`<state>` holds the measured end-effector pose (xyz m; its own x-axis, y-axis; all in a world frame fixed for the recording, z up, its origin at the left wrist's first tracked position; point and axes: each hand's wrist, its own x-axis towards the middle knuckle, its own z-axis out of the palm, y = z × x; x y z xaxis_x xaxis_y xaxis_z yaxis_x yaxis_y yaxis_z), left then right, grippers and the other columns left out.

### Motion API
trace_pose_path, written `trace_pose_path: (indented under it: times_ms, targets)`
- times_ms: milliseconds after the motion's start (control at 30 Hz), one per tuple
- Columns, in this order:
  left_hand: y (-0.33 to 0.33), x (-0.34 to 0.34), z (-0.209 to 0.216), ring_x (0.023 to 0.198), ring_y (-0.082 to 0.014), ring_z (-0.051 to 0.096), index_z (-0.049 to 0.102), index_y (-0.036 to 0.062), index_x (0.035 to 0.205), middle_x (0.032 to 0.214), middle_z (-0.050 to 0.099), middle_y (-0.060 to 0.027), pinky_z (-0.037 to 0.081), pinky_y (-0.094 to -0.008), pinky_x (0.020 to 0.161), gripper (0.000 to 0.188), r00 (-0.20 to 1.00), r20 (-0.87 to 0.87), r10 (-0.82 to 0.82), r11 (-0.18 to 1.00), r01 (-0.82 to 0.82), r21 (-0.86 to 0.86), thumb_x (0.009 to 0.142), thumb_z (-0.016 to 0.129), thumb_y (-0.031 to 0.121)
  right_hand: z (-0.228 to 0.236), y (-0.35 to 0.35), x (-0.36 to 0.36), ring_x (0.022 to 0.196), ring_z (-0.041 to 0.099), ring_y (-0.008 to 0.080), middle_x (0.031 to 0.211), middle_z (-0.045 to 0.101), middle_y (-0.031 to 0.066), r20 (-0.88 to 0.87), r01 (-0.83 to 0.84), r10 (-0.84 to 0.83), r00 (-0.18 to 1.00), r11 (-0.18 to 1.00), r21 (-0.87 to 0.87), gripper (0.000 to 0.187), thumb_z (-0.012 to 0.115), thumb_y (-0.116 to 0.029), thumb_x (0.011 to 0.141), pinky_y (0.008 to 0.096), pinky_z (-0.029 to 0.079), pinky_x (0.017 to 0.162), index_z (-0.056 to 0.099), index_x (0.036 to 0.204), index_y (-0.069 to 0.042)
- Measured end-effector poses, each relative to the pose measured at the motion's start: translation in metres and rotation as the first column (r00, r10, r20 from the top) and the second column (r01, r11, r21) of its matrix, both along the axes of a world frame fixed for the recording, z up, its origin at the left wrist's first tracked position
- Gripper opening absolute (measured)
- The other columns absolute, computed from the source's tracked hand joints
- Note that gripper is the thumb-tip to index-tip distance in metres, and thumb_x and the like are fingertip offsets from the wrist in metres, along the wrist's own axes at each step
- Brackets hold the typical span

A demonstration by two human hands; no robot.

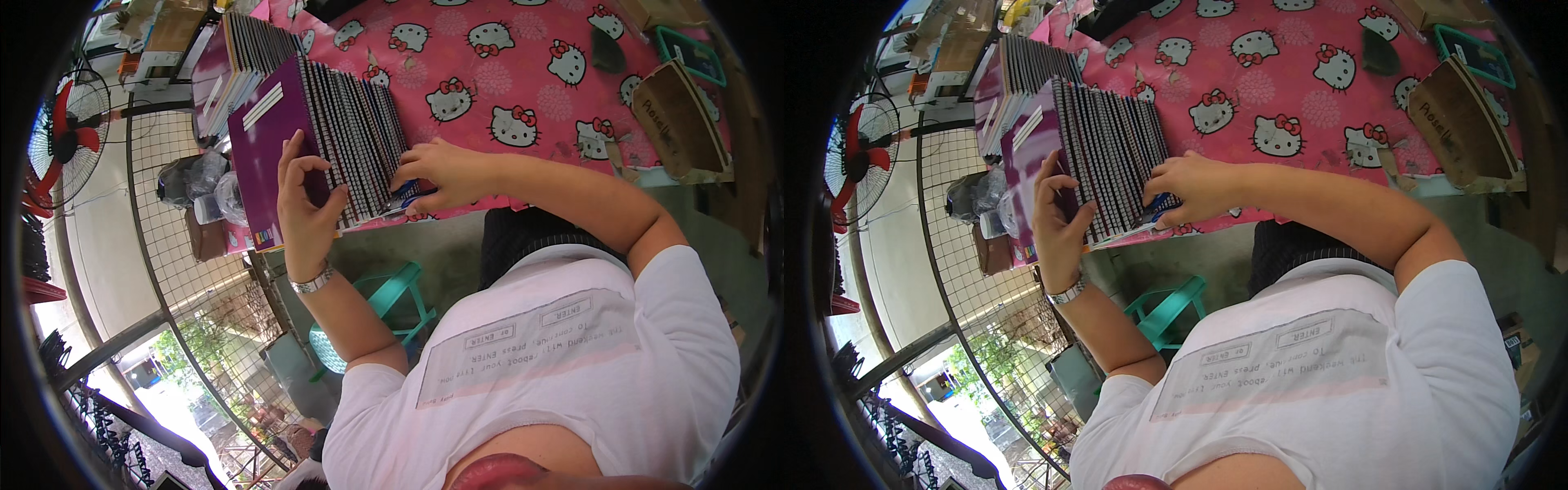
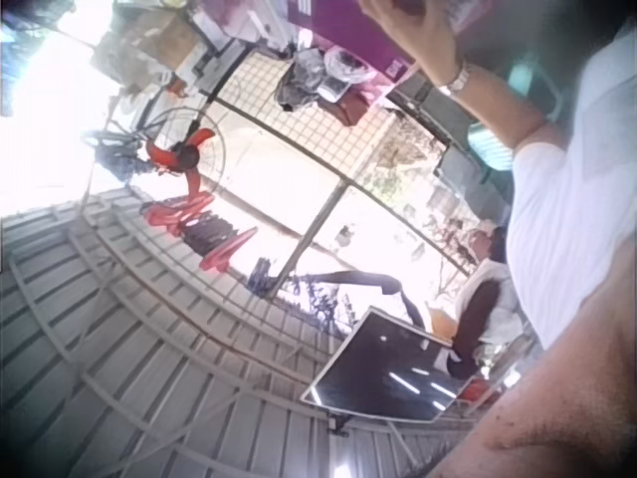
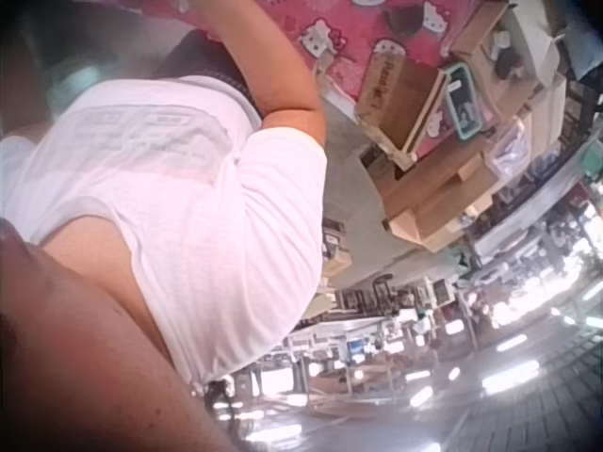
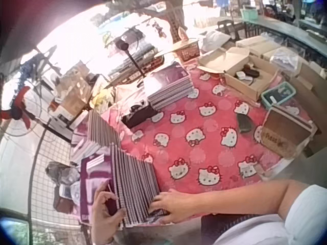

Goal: The person tapes a cardboard box shut using a tape dispenser, moves it onto a pallet, and then organizes a series of spiral notebooks by placing them into a stack one by one.

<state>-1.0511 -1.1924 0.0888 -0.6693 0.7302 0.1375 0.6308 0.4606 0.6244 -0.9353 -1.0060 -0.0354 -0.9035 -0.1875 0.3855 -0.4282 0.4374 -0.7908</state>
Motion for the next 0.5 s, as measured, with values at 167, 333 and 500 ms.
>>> trace_pose_path:
  times_ms: [167, 333, 500]
  targets:
    - [0.000, 0.002, 0.001, 0.132, -0.0238, 0.040, 0.054, 0.0047, 0.099, 0.149, 0.037, -0.0159, 0.032, -0.0349, 0.109, 0.038, 1.000, -0.003, -0.012, 1.000, 0.012, -0.018, 0.067, 0.067, -0.009, 0.014, 0.004, -0.008, 0.089, 0.065, 0.0282, 0.091, 0.065, 0.0138, 0.323, -0.153, 0.177, 0.929, 0.983, -0.101, 0.034, 0.065, -0.038, 0.086, 0.0422, 0.050, 0.081, 0.069, 0.096, -0.005]
    - [-0.003, 0.003, 0.002, 0.132, -0.0236, 0.040, 0.054, 0.0050, 0.099, 0.149, 0.038, -0.0158, 0.032, -0.0348, 0.108, 0.037, 0.999, -0.033, -0.006, 0.999, 0.004, -0.047, 0.067, 0.067, -0.009, 0.037, 0.004, -0.012, 0.088, 0.066, 0.0309, 0.089, 0.067, 0.0145, 0.718, -0.210, 0.359, 0.596, 0.933, -0.292, 0.036, 0.062, -0.039, 0.089, 0.0430, 0.050, 0.080, 0.069, 0.096, -0.005]
    - [0.001, 0.001, 0.002, 0.132, -0.0237, 0.041, 0.054, 0.0049, 0.099, 0.149, 0.039, -0.0156, 0.032, -0.0348, 0.109, 0.037, 1.000, -0.018, -0.022, 1.000, 0.022, -0.015, 0.067, 0.067, -0.009, -0.009, 0.000, -0.001, 0.082, 0.067, 0.0315, 0.085, 0.068, 0.0168, -0.024, -0.023, 0.024, 0.999, 0.998, 0.060, 0.037, 0.062, -0.034, 0.090, 0.0423, 0.050, 0.078, 0.065, 0.106, -0.001]
